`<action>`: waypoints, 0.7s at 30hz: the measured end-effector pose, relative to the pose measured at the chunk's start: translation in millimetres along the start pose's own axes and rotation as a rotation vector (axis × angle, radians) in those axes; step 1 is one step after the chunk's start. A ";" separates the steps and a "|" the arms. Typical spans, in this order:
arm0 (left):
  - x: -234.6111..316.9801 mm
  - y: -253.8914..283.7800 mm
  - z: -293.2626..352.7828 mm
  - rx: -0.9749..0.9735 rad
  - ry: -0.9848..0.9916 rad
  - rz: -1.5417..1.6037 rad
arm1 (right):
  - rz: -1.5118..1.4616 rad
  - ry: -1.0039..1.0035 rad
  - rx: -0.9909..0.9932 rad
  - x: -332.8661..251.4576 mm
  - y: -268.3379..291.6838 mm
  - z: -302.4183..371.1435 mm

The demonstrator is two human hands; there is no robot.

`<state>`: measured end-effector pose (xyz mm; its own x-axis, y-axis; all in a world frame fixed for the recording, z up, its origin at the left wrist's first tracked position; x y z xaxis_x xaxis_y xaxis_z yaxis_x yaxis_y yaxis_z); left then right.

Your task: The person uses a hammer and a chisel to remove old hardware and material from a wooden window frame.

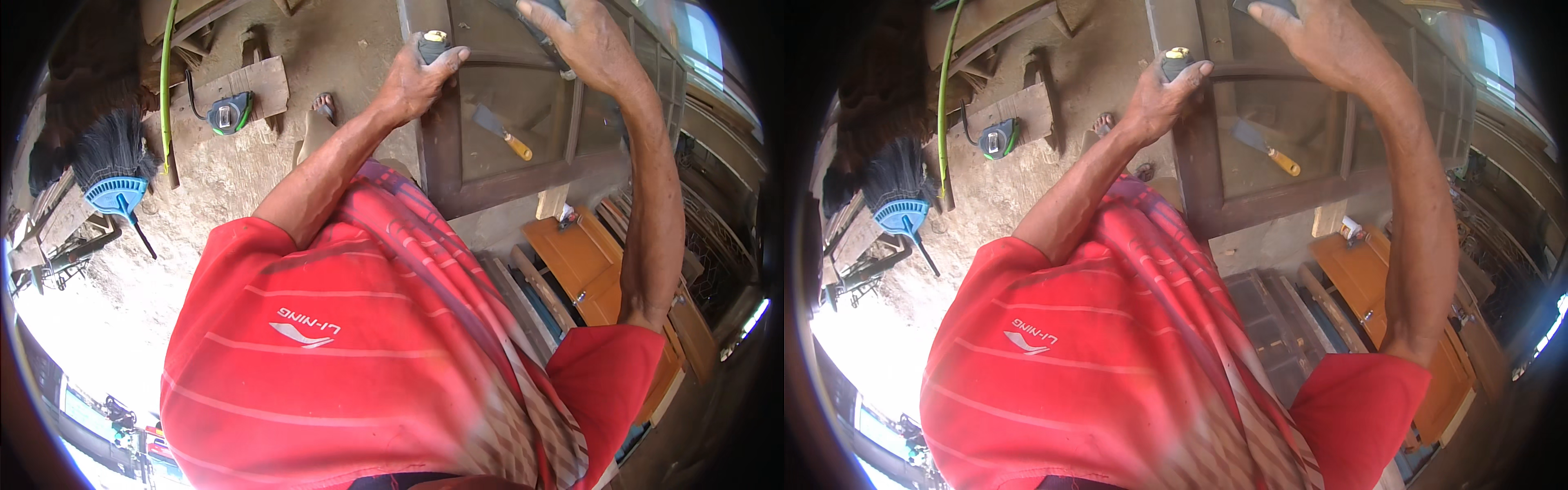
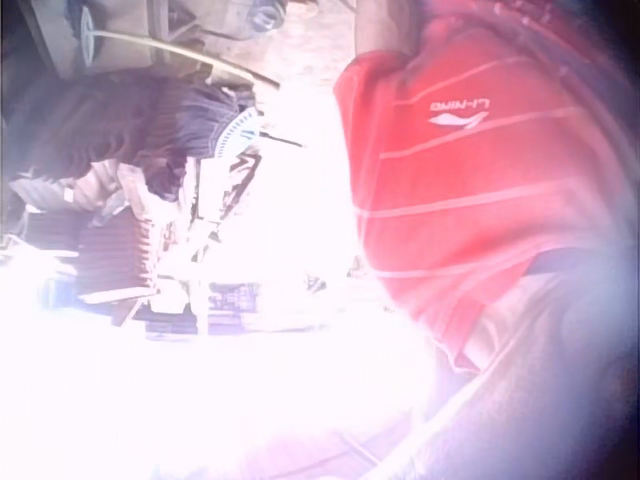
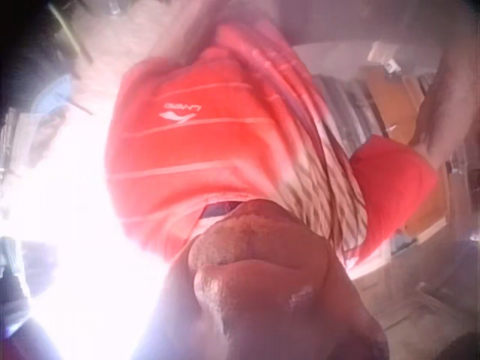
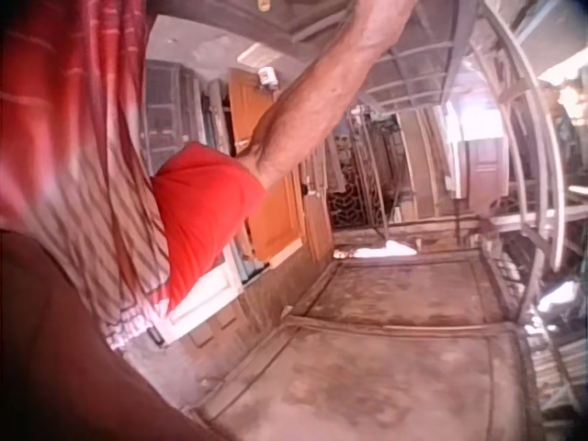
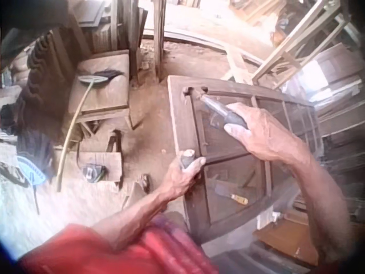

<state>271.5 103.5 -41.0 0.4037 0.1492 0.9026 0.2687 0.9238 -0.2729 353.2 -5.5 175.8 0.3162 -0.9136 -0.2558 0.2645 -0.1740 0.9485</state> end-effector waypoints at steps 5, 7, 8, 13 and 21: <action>5.8 3.2 5.7 0.054 -0.051 0.058 | -0.039 -0.014 -0.349 -22.3 -32.9 12.7; 6.8 4.5 5.9 0.051 -0.054 0.060 | -0.075 0.050 -0.483 -28.7 -50.4 31.5; 5.4 5.8 5.5 0.015 -0.023 0.034 | -0.110 0.040 -0.443 -29.4 -45.8 33.6; 7.4 2.8 11.4 0.123 -0.029 0.059 | -0.312 -0.048 -0.168 -4.2 -43.9 62.3; 0.2 -6.9 24.0 -0.088 -0.121 0.389 | -0.460 -0.347 -0.062 63.7 -91.9 151.8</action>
<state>248.7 105.6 -31.0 0.3855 0.5261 0.7580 0.1922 0.7577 -0.6236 210.7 -103.5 100.6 -0.1587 -0.8180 -0.5530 0.3603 -0.5694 0.7389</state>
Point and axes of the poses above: each hand's wrist, its own z-axis away from the middle knuckle, its own y-axis out of the back of the hand, x = y × z, the point moved 9 cm from there along -z, towards the middle knuckle, and after that the axes turned 4 degrees about -z, right-handed, at the moved point
